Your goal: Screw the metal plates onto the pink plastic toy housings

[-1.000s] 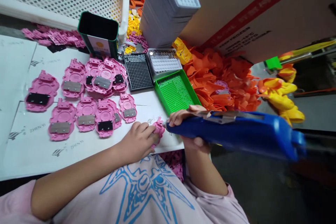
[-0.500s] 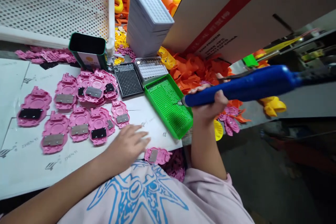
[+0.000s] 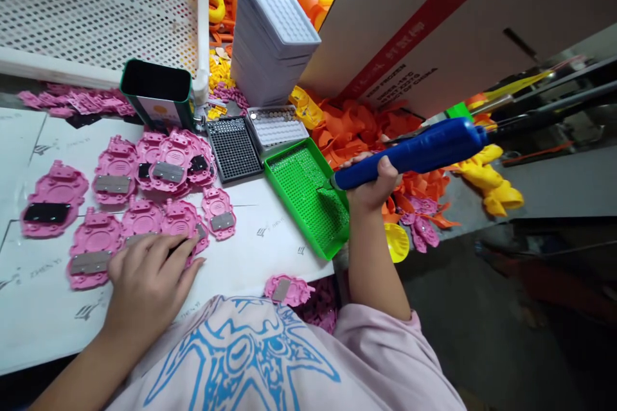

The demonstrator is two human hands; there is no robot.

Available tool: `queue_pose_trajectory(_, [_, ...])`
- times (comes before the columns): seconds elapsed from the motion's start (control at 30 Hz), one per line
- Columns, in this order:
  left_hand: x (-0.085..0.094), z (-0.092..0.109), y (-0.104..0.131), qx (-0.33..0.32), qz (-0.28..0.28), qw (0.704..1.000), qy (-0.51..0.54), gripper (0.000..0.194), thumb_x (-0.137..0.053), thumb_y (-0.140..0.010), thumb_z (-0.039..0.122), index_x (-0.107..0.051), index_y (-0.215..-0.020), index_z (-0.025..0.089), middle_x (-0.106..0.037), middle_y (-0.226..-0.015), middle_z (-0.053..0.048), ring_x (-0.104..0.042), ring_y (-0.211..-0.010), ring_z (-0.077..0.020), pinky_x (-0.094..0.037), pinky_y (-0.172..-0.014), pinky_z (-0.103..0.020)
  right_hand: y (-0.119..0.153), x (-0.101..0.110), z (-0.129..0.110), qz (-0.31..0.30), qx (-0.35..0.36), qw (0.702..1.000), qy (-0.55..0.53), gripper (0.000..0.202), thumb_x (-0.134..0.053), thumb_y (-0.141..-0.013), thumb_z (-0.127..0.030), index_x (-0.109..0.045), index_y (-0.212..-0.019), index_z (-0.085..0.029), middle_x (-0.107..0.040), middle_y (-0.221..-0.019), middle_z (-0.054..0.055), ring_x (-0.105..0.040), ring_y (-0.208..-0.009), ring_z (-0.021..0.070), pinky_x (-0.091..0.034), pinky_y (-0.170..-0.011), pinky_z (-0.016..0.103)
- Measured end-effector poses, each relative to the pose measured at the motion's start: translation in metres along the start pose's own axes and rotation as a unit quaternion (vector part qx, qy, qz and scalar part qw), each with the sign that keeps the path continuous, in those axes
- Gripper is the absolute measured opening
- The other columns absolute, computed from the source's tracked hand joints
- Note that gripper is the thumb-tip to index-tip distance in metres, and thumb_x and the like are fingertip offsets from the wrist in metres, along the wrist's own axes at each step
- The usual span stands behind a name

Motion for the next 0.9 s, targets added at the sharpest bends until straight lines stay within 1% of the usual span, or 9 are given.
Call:
queue_pose_trajectory(0.1, [0.006, 0.011, -0.007, -0.034, 0.009, 0.998, 0.058, 0.026, -0.064, -0.086, 0.016, -0.061, -0.112, 0.019, -0.068, -0.1, -0.011, -0.055, -0.097, -0.0328, -0.041, -0.083, -0.048, 0.0, -0.001, 0.002, -0.01, -0.001, 1.0, -0.005, 0.026, -0.057, -0.065, -0.041, -0.046, -0.08, -0.024, -0.059, -0.055, -0.006, -0.057, -0.044, 0.0124, -0.049, -0.047, 0.025])
queue_pose_trajectory(0.2, [0.0, 0.034, -0.016, -0.087, -0.023, 0.984, 0.154, 0.025, -0.059, -0.087, 0.012, -0.063, -0.111, 0.02, -0.068, -0.105, -0.008, -0.052, -0.1, -0.0296, -0.04, -0.087, -0.046, 0.0, -0.002, 0.002, -0.017, -0.003, 1.0, -0.01, 0.025, -0.058, -0.064, -0.041, -0.047, -0.078, -0.023, -0.059, -0.054, -0.006, -0.057, -0.044, 0.0121, -0.048, -0.046, 0.024])
queue_pose_trajectory(0.3, [-0.02, 0.063, -0.025, -0.138, -0.08, 0.959, 0.234, 0.03, -0.052, -0.086, 0.006, -0.064, -0.11, 0.019, -0.068, -0.111, -0.007, -0.05, -0.101, -0.0272, -0.038, -0.087, -0.044, 0.001, -0.001, 0.003, -0.012, -0.012, 1.0, -0.006, 0.027, -0.057, -0.065, -0.044, -0.049, -0.077, -0.022, -0.058, -0.054, -0.005, -0.057, -0.044, 0.0123, -0.048, -0.045, 0.025])
queue_pose_trajectory(0.37, [-0.037, 0.078, -0.03, -0.164, -0.11, 0.946, 0.258, 0.034, -0.052, -0.082, 0.003, -0.064, -0.11, 0.019, -0.067, -0.113, -0.007, -0.05, -0.102, -0.026, -0.038, -0.085, -0.042, 0.001, 0.0, 0.004, -0.005, -0.014, 1.0, -0.004, 0.028, -0.058, -0.065, -0.046, -0.049, -0.075, -0.022, -0.057, -0.055, -0.006, -0.057, -0.044, 0.012, -0.048, -0.045, 0.026])
queue_pose_trajectory(0.43, [-0.052, 0.088, -0.034, -0.186, -0.124, 0.938, 0.263, 0.032, -0.054, -0.08, 0.003, -0.064, -0.106, 0.019, -0.068, -0.112, -0.007, -0.05, -0.103, -0.0258, -0.038, -0.082, -0.041, 0.001, 0.001, 0.004, 0.0, -0.009, 1.0, -0.004, 0.028, -0.058, -0.065, -0.047, -0.048, -0.074, -0.022, -0.057, -0.055, -0.007, -0.056, -0.044, 0.0114, -0.048, -0.046, 0.026])
queue_pose_trajectory(0.5, [-0.063, 0.092, -0.036, -0.195, -0.129, 0.937, 0.261, 0.027, -0.057, -0.08, 0.005, -0.065, -0.102, 0.019, -0.068, -0.111, -0.007, -0.05, -0.102, -0.0258, -0.037, -0.08, -0.04, 0.001, 0.001, 0.005, 0.0, -0.005, 1.0, -0.004, 0.027, -0.058, -0.066, -0.046, -0.048, -0.073, -0.022, -0.057, -0.055, -0.007, -0.056, -0.044, 0.0111, -0.048, -0.046, 0.025])
queue_pose_trajectory(0.6, [-0.072, 0.093, -0.036, -0.193, -0.128, 0.938, 0.259, 0.024, -0.06, -0.082, 0.008, -0.065, -0.102, 0.019, -0.068, -0.114, -0.006, -0.05, -0.105, -0.0261, -0.036, -0.081, -0.041, 0.001, 0.001, 0.004, -0.018, -0.009, 1.0, -0.009, 0.027, -0.058, -0.065, -0.045, -0.049, -0.075, -0.022, -0.058, -0.055, -0.006, -0.057, -0.045, 0.0111, -0.048, -0.047, 0.025])
queue_pose_trajectory(0.73, [-0.073, 0.091, -0.032, -0.193, -0.102, 0.941, 0.26, 0.021, -0.059, -0.084, 0.012, -0.066, -0.102, 0.02, -0.067, -0.116, -0.007, -0.05, -0.108, -0.0259, -0.035, -0.082, -0.041, 0.001, -0.004, -0.007, -0.056, -0.015, 0.998, -0.011, 0.03, -0.058, -0.065, -0.046, -0.052, -0.084, -0.024, -0.058, -0.058, -0.006, -0.057, -0.047, 0.0115, -0.049, -0.05, 0.026])
queue_pose_trajectory(0.9, [-0.07, 0.091, -0.032, -0.195, -0.071, 0.946, 0.25, 0.023, -0.054, -0.089, 0.012, -0.066, -0.107, 0.018, -0.067, -0.117, -0.008, -0.05, -0.108, -0.0253, -0.036, -0.083, -0.04, 0.012, -0.009, -0.037, -0.075, 0.009, 0.997, 0.012, 0.034, -0.054, -0.065, -0.052, -0.056, -0.086, -0.026, -0.055, -0.057, -0.006, -0.054, -0.046, 0.0123, -0.047, -0.048, 0.028])
Point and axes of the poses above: each hand's wrist, its own y-axis away from the middle knuckle, its own x-axis out of the back of the hand, z = x × y, the point moved 6 cm from there along -y, towards the middle knuckle
